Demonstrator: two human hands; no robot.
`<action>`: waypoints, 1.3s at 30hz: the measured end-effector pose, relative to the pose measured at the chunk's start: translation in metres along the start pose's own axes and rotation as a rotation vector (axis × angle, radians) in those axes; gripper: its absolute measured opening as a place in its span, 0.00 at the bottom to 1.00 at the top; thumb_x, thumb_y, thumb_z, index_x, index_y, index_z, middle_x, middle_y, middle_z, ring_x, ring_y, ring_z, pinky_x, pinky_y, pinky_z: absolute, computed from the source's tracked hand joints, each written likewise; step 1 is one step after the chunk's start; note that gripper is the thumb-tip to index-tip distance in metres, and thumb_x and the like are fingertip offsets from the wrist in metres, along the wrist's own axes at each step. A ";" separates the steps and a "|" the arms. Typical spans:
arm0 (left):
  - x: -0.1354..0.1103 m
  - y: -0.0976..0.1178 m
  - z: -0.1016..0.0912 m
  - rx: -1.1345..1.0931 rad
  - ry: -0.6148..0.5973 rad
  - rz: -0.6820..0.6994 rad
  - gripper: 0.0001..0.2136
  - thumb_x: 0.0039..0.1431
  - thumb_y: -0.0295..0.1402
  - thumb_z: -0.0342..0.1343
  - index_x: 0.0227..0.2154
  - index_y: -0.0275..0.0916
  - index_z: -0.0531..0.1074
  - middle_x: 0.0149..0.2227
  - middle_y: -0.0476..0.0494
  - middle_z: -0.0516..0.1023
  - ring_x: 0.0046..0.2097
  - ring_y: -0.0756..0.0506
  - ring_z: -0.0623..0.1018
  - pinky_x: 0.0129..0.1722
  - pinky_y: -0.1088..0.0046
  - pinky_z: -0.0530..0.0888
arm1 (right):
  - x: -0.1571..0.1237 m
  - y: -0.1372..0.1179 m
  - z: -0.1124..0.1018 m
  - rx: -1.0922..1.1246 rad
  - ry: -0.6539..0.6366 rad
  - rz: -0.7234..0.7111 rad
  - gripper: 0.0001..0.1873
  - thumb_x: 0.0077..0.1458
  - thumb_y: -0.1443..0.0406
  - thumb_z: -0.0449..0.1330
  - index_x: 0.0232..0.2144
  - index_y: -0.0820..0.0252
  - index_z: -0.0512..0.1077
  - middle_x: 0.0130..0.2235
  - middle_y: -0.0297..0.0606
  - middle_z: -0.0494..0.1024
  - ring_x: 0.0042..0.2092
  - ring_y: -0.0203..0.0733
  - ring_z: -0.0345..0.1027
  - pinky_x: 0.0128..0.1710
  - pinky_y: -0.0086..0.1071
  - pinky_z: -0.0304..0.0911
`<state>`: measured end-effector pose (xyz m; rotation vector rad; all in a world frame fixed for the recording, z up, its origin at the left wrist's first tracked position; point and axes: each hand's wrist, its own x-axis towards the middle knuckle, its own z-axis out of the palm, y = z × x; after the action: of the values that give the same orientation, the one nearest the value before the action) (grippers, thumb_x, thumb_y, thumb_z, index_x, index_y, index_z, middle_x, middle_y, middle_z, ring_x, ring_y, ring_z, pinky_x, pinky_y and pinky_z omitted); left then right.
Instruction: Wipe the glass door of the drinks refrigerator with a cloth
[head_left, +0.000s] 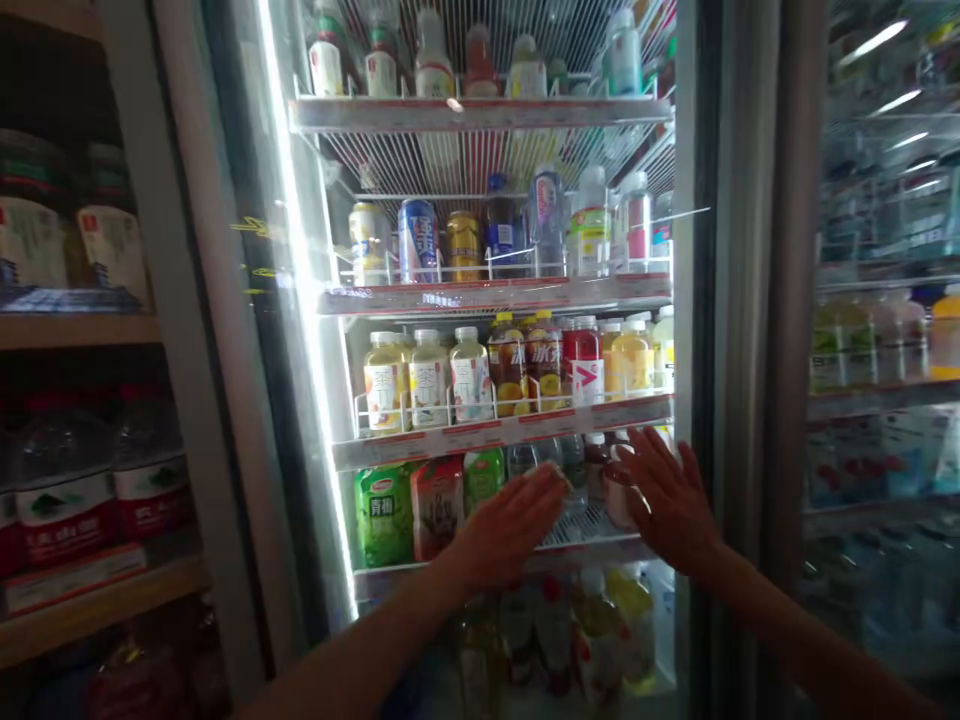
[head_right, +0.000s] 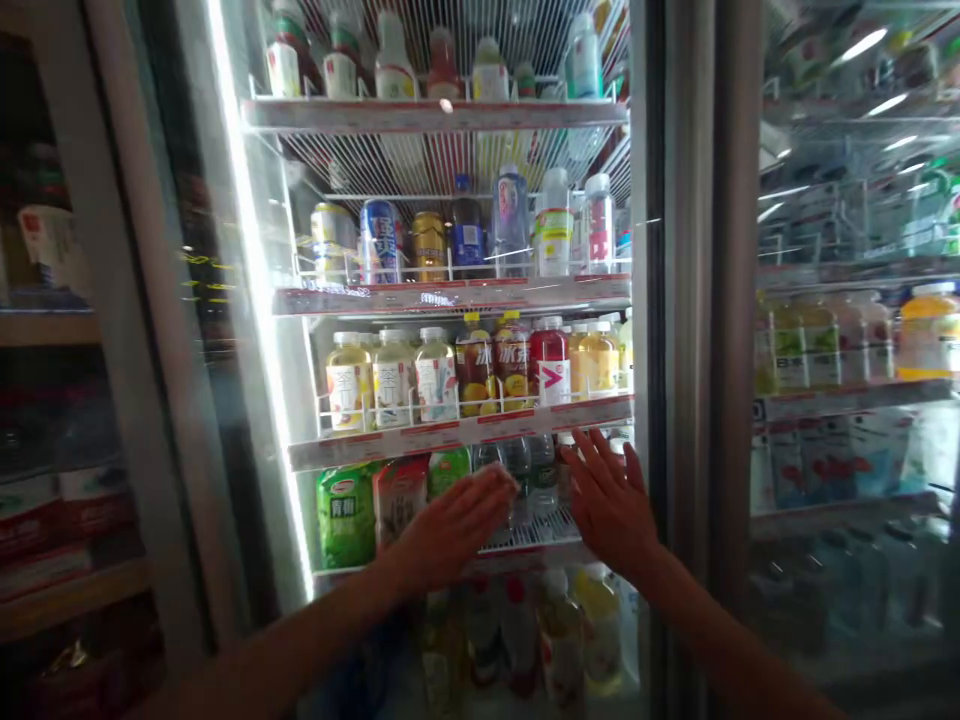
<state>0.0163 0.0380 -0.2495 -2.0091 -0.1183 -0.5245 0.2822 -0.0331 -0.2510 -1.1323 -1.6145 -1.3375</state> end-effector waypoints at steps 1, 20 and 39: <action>0.005 0.007 0.003 -0.017 -0.002 0.052 0.23 0.63 0.35 0.44 0.60 0.35 0.59 0.68 0.42 0.49 0.67 0.39 0.52 0.65 0.62 0.52 | -0.004 0.004 -0.002 -0.009 -0.005 0.007 0.35 0.58 0.69 0.50 0.66 0.57 0.45 0.65 0.45 0.58 0.68 0.45 0.40 0.66 0.50 0.39; 0.120 0.051 0.026 -0.093 0.035 0.132 0.21 0.63 0.31 0.42 0.58 0.33 0.62 0.64 0.43 0.59 0.66 0.42 0.57 0.63 0.64 0.54 | -0.052 0.054 -0.039 -0.174 -0.054 0.095 0.35 0.57 0.69 0.49 0.66 0.57 0.46 0.63 0.44 0.62 0.66 0.46 0.48 0.66 0.49 0.41; 0.210 0.029 0.028 -0.160 0.053 0.267 0.18 0.61 0.30 0.45 0.53 0.35 0.69 0.62 0.44 0.64 0.65 0.43 0.59 0.63 0.64 0.55 | -0.048 0.089 -0.048 -0.215 0.079 0.191 0.35 0.58 0.69 0.50 0.66 0.55 0.46 0.66 0.43 0.56 0.67 0.46 0.47 0.66 0.46 0.40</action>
<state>0.2227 0.0197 -0.1981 -2.1230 0.2285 -0.4260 0.3821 -0.0827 -0.2575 -1.3083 -1.2948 -1.4338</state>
